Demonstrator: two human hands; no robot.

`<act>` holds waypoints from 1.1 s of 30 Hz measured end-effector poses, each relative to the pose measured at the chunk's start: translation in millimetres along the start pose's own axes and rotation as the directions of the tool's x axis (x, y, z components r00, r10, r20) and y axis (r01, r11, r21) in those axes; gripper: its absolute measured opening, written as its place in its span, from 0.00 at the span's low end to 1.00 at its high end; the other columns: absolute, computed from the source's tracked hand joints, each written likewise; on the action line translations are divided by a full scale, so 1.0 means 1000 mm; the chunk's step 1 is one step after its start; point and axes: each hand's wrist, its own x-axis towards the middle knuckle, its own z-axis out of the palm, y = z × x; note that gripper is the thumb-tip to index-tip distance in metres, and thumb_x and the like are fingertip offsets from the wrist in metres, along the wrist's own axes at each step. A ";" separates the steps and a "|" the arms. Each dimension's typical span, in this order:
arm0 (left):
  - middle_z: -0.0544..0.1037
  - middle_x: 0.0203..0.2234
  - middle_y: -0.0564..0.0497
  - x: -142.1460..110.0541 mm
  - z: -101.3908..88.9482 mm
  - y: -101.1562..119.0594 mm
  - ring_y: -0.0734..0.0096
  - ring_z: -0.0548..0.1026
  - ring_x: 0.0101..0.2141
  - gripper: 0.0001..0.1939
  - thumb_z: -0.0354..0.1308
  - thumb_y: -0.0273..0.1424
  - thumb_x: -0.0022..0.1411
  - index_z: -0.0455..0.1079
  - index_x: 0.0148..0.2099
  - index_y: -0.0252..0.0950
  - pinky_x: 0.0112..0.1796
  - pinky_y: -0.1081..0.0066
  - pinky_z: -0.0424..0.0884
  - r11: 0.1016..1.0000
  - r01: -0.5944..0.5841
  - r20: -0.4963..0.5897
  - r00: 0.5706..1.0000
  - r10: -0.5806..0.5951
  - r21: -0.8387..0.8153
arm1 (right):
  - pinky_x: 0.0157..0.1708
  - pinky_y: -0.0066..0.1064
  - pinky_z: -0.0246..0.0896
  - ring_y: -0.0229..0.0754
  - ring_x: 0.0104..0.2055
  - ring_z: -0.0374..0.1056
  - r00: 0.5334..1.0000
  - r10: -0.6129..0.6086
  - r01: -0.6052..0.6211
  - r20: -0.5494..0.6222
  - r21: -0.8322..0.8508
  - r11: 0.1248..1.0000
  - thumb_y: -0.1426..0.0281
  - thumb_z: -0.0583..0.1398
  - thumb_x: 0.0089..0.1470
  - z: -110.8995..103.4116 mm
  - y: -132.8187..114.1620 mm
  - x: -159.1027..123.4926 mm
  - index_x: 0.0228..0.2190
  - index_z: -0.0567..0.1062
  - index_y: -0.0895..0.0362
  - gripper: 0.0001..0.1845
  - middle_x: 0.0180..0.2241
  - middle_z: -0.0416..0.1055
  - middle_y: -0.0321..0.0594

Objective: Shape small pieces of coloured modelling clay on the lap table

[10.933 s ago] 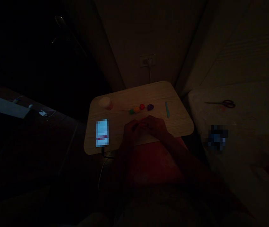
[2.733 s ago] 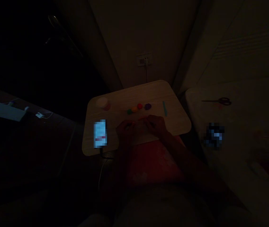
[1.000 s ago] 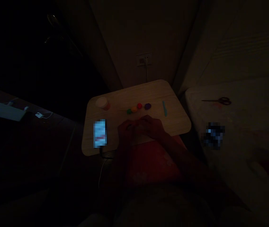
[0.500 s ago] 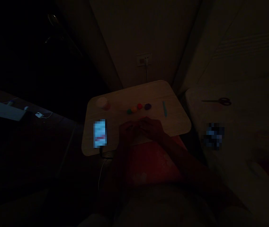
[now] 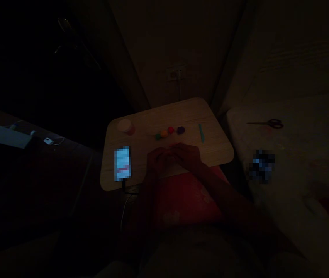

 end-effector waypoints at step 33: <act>0.81 0.31 0.48 0.002 0.000 -0.003 0.66 0.77 0.33 0.10 0.63 0.37 0.62 0.78 0.35 0.35 0.38 0.67 0.73 0.996 -0.086 0.013 0.996 0.086 -0.014 | 0.39 0.27 0.70 0.40 0.43 0.77 0.999 -0.039 0.039 -0.008 -0.051 0.998 0.65 0.62 0.63 0.002 0.005 -0.004 0.41 0.80 0.52 0.07 0.45 0.80 0.42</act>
